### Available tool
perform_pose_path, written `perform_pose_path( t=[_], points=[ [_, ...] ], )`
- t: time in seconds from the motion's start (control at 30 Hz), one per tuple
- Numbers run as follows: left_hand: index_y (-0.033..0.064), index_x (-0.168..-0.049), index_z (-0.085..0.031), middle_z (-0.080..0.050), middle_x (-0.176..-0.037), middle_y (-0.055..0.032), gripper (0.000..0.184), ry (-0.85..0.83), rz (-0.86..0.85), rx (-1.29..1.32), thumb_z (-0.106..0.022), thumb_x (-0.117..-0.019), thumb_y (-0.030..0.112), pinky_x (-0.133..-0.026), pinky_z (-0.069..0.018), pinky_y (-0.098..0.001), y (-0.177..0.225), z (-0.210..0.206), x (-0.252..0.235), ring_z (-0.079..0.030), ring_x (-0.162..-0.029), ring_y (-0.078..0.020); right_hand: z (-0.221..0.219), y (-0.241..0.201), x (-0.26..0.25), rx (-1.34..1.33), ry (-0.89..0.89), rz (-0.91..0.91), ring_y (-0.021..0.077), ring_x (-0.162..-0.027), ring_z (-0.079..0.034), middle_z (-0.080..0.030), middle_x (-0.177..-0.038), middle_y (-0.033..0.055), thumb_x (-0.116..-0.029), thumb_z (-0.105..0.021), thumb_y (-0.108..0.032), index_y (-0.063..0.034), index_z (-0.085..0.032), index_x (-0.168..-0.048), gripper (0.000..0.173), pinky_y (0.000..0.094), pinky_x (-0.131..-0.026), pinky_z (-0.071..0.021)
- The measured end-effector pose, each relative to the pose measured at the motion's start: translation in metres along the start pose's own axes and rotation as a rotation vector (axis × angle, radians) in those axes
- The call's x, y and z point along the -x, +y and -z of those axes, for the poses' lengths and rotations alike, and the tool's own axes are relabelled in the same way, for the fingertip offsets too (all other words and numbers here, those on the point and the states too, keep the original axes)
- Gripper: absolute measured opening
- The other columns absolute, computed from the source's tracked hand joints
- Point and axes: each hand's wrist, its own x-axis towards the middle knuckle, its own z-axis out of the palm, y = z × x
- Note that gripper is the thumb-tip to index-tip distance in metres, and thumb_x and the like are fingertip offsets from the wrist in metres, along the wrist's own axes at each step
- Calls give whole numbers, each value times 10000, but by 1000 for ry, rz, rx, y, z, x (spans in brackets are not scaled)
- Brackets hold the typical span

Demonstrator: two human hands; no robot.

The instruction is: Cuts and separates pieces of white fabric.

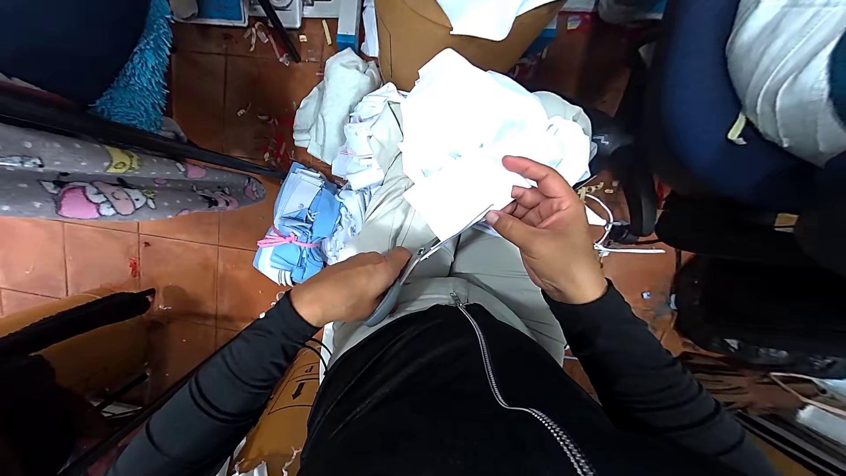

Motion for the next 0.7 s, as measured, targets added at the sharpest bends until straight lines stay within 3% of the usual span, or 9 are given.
perform_pose_path(
  t=[0.1, 0.33, 0.43, 0.63, 0.7],
  points=[
    [46, -1356, -482, -717, -967, -82, 432, -46, 19, 34, -658, -969, 123, -779, -593, -453, 4, 4, -7, -713, -843, -225, -3, -1, 3, 45, -19, -11, 83, -835, -703, -691, -1178, 54, -781, -677, 119, -54, -447, -1466, 743, 212, -752, -604],
    [37, -1319, -504, -694, -890, -104, 410, -24, 13, -62, -668, -946, 76, -742, -577, -491, 6, 11, -11, -699, -800, -272, 1, -3, 6, 90, -30, 6, 83, -874, -706, -655, -1255, 70, -781, -686, 110, -46, -443, -1471, 748, 208, -783, -604],
    [22, -1283, -520, -677, -853, -116, 393, -9, -4, -119, -676, -924, 42, -737, -569, -495, 7, 13, -10, -694, -797, -290, 2, -6, 6, 160, -51, 24, 68, -868, -699, -676, -1212, 65, -791, -685, 95, -49, -442, -1473, 739, 194, -779, -594],
    [28, -1310, -519, -705, -882, -101, 429, -43, -19, -46, -692, -919, 59, -724, -580, -475, 6, 12, -11, -701, -779, -258, 1, -7, 4, 154, -61, 55, 72, -879, -704, -680, -1209, 70, -794, -681, 108, -38, -460, -1460, 716, 200, -788, -600],
    [21, -1292, -531, -688, -833, -95, 411, -23, -53, -13, -693, -917, 61, -678, -575, -465, 3, 8, -11, -686, -732, -246, 1, -7, 4, 156, -65, 50, 61, -870, -695, -668, -1210, 63, -802, -686, 96, -37, -457, -1463, 712, 191, -781, -595]
  ],
)
